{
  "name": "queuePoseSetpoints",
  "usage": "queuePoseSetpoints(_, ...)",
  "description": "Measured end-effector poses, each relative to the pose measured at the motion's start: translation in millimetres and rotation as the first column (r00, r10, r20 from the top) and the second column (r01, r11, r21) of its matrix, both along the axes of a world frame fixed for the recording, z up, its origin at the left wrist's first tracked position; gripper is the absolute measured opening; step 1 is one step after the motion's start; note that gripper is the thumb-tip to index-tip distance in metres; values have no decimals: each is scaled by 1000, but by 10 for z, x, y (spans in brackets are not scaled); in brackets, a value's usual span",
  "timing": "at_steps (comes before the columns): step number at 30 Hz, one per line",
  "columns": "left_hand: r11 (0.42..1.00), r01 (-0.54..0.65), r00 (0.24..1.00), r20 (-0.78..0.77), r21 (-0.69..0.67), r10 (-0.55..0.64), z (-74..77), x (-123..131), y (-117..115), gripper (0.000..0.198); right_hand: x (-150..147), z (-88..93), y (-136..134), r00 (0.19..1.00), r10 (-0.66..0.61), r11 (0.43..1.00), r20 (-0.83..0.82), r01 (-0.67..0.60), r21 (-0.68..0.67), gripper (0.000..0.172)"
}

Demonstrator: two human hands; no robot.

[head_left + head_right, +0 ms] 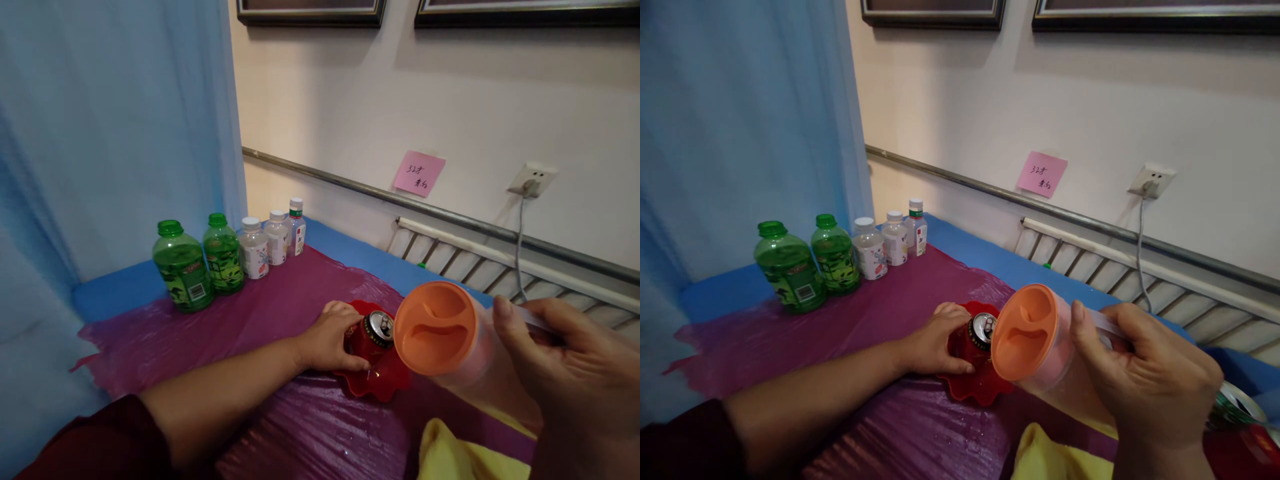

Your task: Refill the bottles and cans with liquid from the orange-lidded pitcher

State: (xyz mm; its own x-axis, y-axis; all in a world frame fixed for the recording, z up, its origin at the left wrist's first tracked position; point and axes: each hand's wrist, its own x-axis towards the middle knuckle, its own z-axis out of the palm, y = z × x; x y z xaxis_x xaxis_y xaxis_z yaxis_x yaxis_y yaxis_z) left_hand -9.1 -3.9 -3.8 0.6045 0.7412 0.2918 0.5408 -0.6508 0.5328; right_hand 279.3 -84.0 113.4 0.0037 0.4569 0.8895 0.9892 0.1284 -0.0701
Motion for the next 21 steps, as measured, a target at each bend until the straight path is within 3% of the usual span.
queuePoseSetpoints(21,1000,8,1000,10,-16,-8,22,-2,1,70,-40,28,-7,1000,-8,1000,1,8,1,45)
